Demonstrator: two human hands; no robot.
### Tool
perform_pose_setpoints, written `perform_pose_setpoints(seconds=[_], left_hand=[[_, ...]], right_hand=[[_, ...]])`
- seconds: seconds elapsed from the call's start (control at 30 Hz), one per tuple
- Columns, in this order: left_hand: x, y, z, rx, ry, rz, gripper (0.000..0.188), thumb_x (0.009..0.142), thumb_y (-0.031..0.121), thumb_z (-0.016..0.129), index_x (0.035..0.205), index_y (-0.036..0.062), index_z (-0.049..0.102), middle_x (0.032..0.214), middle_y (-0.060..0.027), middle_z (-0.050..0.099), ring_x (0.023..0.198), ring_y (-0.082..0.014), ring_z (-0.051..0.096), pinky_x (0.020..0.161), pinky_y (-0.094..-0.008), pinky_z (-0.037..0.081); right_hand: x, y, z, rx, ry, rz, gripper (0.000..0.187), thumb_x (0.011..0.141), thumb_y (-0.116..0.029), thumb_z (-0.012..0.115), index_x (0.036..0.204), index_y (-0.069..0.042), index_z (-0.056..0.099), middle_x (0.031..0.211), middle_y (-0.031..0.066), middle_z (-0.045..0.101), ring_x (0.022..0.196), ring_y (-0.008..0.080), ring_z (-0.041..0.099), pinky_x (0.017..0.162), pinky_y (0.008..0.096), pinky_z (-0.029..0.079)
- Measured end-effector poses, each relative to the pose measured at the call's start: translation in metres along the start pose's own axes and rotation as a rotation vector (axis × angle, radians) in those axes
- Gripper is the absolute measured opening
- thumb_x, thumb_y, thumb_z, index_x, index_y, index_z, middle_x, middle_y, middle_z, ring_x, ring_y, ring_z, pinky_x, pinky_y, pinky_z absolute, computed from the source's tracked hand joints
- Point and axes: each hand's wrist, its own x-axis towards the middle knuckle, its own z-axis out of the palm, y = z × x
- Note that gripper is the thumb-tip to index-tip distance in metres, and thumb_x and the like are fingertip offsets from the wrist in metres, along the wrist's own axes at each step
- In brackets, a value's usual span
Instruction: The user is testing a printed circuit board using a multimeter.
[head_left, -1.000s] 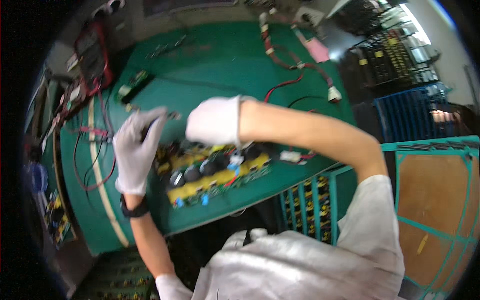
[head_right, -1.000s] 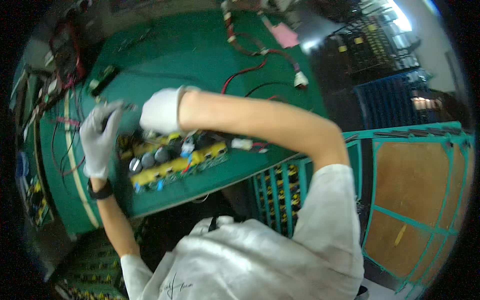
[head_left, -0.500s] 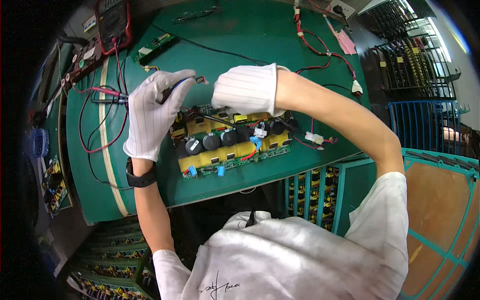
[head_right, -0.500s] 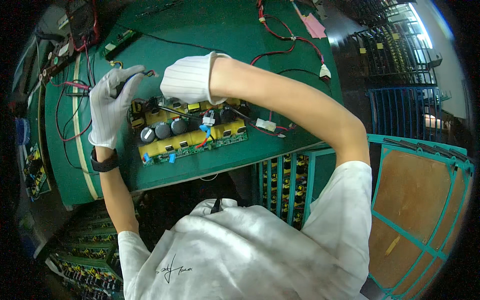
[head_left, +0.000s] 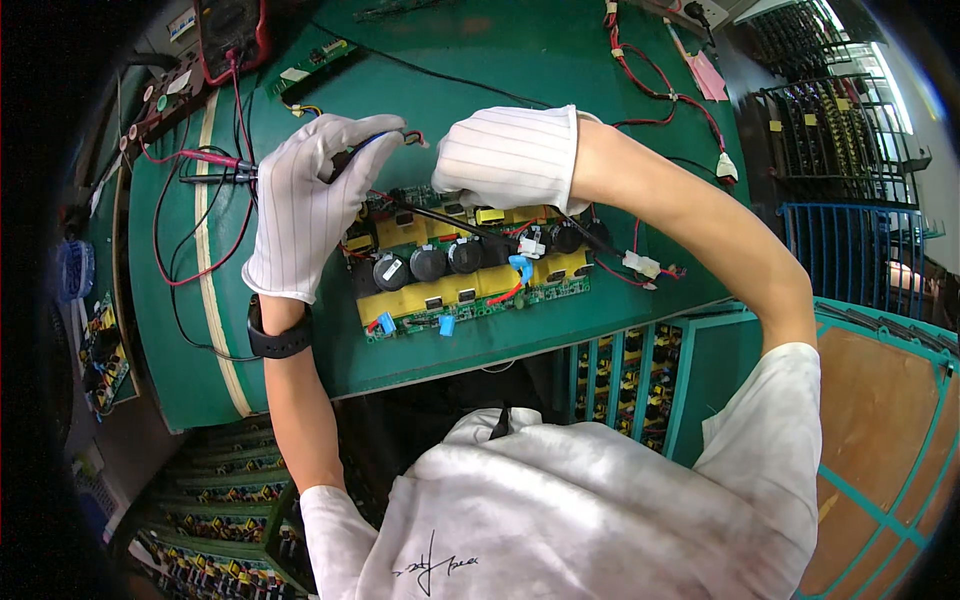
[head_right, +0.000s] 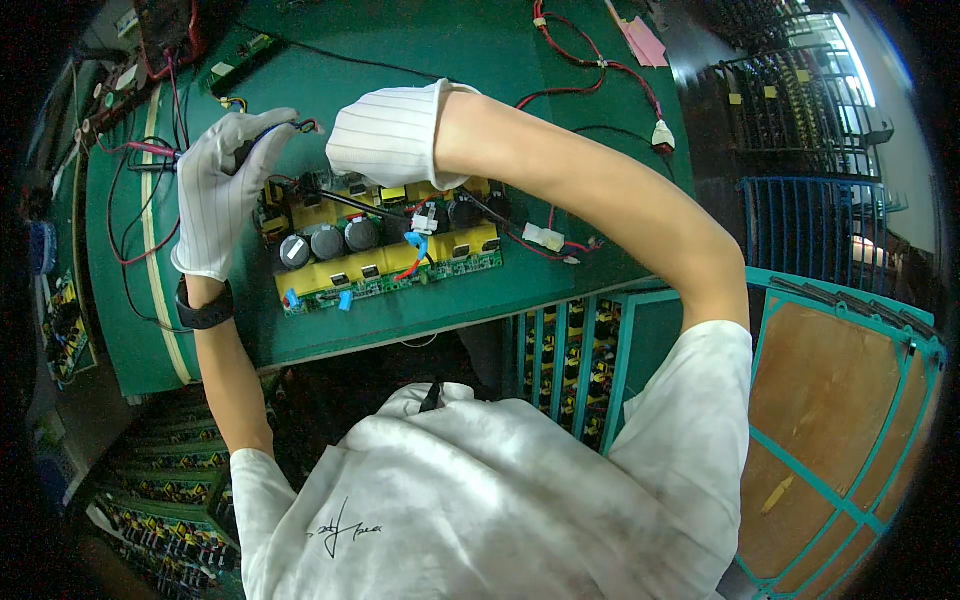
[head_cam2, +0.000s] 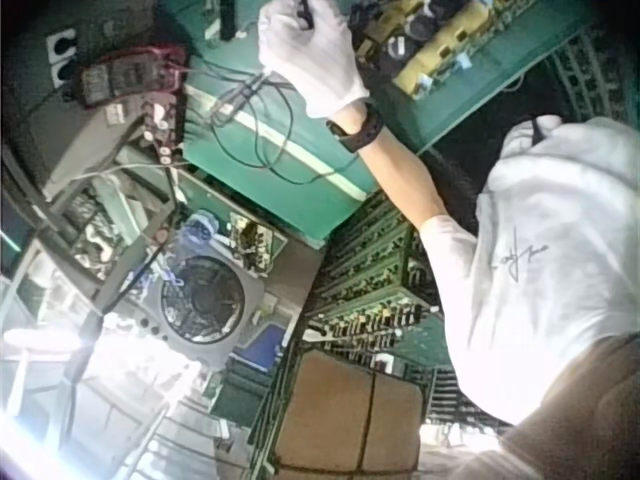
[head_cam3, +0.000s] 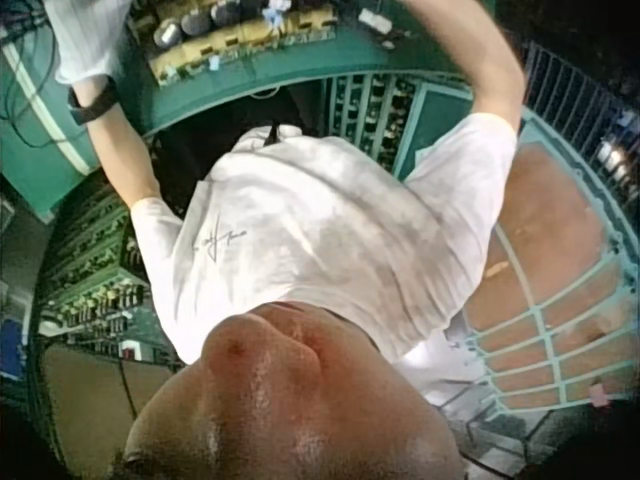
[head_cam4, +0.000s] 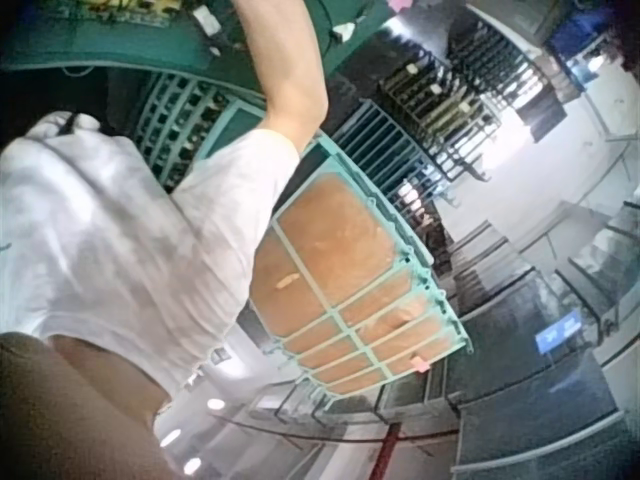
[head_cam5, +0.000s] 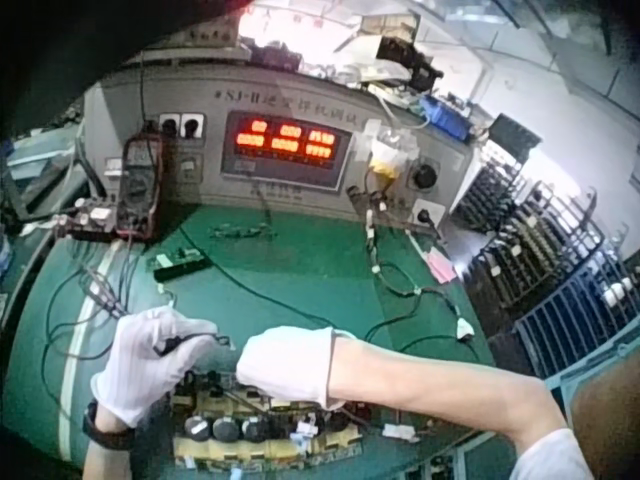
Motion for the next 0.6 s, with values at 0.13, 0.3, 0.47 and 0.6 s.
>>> perform_pose_setpoints(seconds=[0.13,0.3,0.47,0.6], left_hand=[[0.000,-0.002,0.001,-0.025,-0.026,-0.031,0.014,0.091,0.009,0.076,0.103,0.0039,0.078,0.094,-0.0089,0.076,0.079,-0.0231,0.069,0.073,-0.0310,0.053],[0.002,0.000,0.002,-0.040,-0.101,0.030,0.014,0.090,0.009,0.076,0.104,0.0044,0.078,0.096,-0.0078,0.077,0.082,-0.0233,0.070,0.076,-0.0312,0.054],[0.002,0.003,0.009,-0.063,-0.245,0.105,0.018,0.087,0.009,0.078,0.105,0.0071,0.079,0.088,-0.0097,0.072,0.077,-0.0242,0.068,0.070,-0.0330,0.054],[0.006,0.016,0.016,0.076,-0.402,0.096,0.017,0.088,0.013,0.077,0.105,0.0094,0.080,0.085,-0.0104,0.069,0.075,-0.0294,0.069,0.066,-0.0366,0.054]], right_hand=[[-0.001,0.001,0.001,-0.022,0.040,-0.018,0.019,0.088,-0.019,0.067,0.088,0.000,0.068,0.085,0.0194,0.068,0.086,0.0422,0.068,0.075,0.0496,0.055],[-0.023,0.008,-0.013,0.146,0.077,0.072,0.029,0.096,-0.029,0.061,0.102,-0.003,0.072,0.095,0.0186,0.071,0.094,0.0404,0.068,0.085,0.0487,0.055],[-0.092,0.015,-0.020,0.189,0.536,0.208,0.032,0.099,-0.027,0.065,0.119,-0.002,0.072,0.114,0.0157,0.074,0.105,0.0300,0.071,0.092,0.0375,0.055],[-0.155,0.014,0.015,0.308,0.730,0.464,0.034,0.101,-0.033,0.063,0.118,-0.005,0.074,0.115,0.0122,0.076,0.104,0.0270,0.073,0.092,0.0362,0.056]])
